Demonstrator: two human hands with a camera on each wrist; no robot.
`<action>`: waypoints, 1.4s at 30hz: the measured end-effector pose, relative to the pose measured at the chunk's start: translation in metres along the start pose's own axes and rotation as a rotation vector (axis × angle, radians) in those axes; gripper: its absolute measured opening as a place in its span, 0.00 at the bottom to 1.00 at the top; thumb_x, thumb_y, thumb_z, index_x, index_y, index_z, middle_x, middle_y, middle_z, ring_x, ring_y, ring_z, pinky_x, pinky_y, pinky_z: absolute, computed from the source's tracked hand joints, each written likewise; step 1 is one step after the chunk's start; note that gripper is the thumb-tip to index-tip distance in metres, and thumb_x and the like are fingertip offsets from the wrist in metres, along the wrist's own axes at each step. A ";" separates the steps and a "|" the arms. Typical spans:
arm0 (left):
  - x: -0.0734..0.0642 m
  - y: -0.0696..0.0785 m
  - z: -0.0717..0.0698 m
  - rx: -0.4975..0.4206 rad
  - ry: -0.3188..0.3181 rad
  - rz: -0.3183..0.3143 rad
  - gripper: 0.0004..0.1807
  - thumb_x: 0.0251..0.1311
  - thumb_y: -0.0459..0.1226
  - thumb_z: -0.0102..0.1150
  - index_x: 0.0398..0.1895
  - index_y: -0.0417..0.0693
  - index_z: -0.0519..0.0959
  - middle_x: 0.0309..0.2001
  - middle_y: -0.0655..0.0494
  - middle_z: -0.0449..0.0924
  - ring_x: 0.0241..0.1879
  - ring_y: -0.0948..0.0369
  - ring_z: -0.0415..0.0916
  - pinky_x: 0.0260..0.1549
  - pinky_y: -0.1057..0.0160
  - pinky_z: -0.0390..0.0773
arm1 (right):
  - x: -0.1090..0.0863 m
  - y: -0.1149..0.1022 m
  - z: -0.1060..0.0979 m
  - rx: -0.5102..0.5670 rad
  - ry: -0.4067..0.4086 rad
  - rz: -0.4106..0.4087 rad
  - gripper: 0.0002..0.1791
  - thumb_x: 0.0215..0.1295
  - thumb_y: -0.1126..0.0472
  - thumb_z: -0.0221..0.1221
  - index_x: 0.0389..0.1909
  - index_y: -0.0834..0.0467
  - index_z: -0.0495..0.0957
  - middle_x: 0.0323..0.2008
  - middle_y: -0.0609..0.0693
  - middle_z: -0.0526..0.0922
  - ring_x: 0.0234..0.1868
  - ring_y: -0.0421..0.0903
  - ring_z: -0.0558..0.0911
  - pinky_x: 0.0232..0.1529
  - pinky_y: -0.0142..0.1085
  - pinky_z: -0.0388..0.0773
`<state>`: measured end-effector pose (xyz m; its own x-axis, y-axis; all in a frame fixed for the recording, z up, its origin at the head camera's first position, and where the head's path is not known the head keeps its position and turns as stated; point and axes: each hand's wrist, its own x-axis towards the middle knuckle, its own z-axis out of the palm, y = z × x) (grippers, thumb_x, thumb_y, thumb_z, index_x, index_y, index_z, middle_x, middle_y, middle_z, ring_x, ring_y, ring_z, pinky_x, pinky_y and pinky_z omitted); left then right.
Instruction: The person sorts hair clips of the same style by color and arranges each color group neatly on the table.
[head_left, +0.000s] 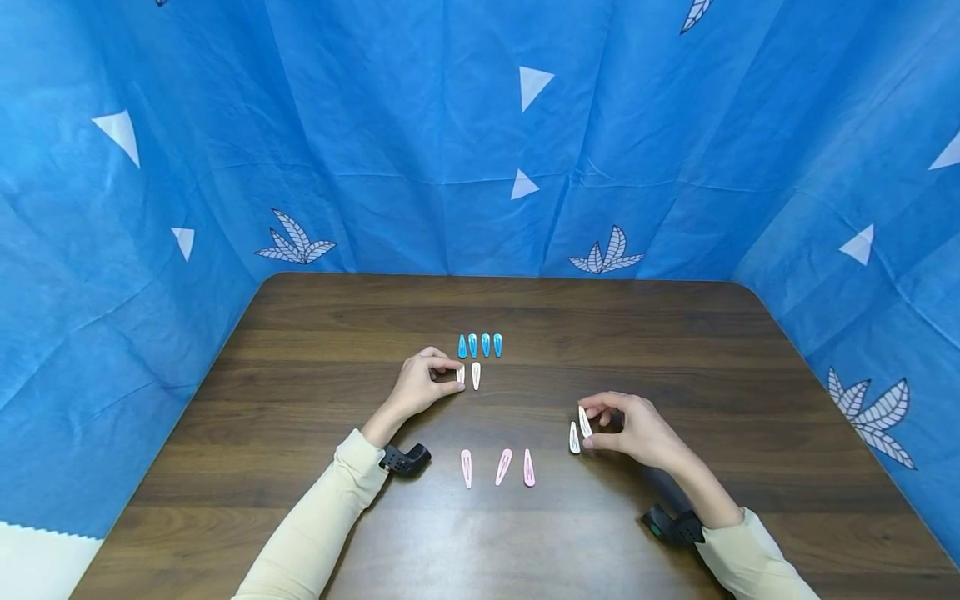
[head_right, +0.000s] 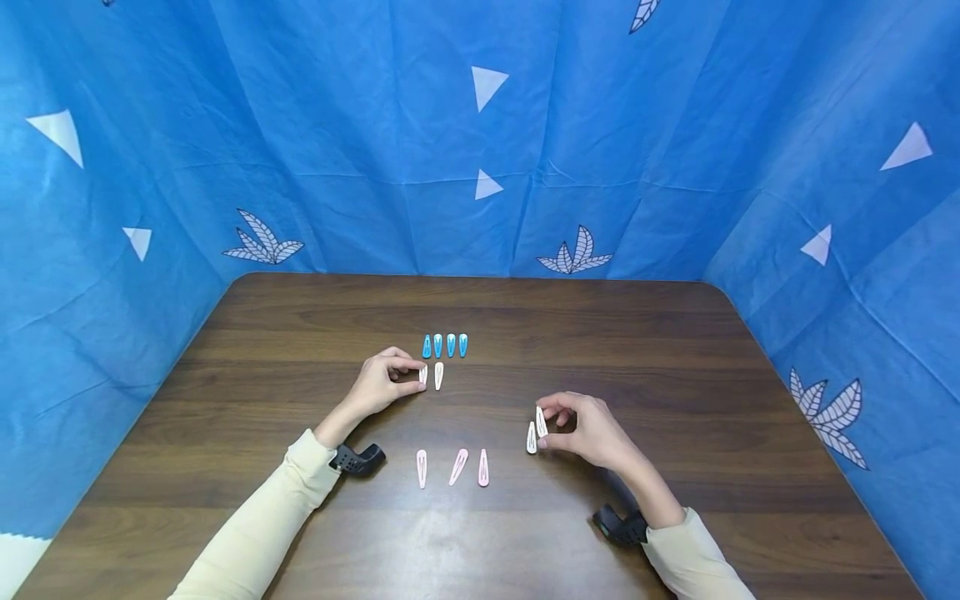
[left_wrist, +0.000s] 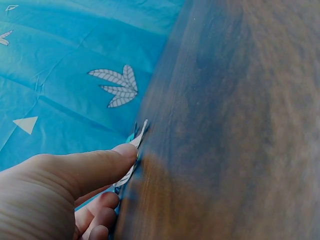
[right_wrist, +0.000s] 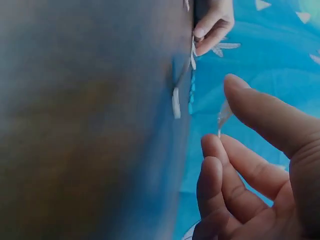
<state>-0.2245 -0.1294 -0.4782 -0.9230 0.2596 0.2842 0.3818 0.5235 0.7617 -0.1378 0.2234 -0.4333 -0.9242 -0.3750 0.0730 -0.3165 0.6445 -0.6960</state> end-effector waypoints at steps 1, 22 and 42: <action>0.000 0.000 0.000 -0.001 -0.001 0.001 0.16 0.42 0.34 0.77 0.38 0.43 0.88 0.36 0.52 0.81 0.35 0.60 0.74 0.33 0.69 0.73 | 0.003 -0.004 -0.001 -0.007 0.013 -0.001 0.26 0.48 0.60 0.74 0.51 0.59 0.81 0.38 0.43 0.84 0.36 0.40 0.77 0.36 0.32 0.74; -0.001 -0.002 0.002 0.003 0.005 0.004 0.16 0.42 0.34 0.77 0.38 0.43 0.88 0.35 0.52 0.81 0.35 0.60 0.74 0.33 0.70 0.73 | 0.109 -0.063 0.029 -0.042 -0.014 0.031 0.26 0.46 0.62 0.75 0.49 0.61 0.82 0.35 0.51 0.84 0.34 0.45 0.78 0.38 0.35 0.75; -0.001 -0.002 -0.001 0.000 0.000 0.005 0.16 0.43 0.35 0.77 0.39 0.44 0.88 0.36 0.52 0.81 0.36 0.60 0.74 0.35 0.67 0.74 | 0.146 -0.063 0.066 -0.134 -0.114 0.055 0.24 0.42 0.62 0.77 0.43 0.62 0.83 0.33 0.51 0.86 0.35 0.44 0.81 0.38 0.33 0.76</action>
<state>-0.2244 -0.1309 -0.4792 -0.9211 0.2621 0.2880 0.3863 0.5220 0.7605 -0.2391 0.0841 -0.4264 -0.9131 -0.4047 -0.0493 -0.2988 0.7465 -0.5946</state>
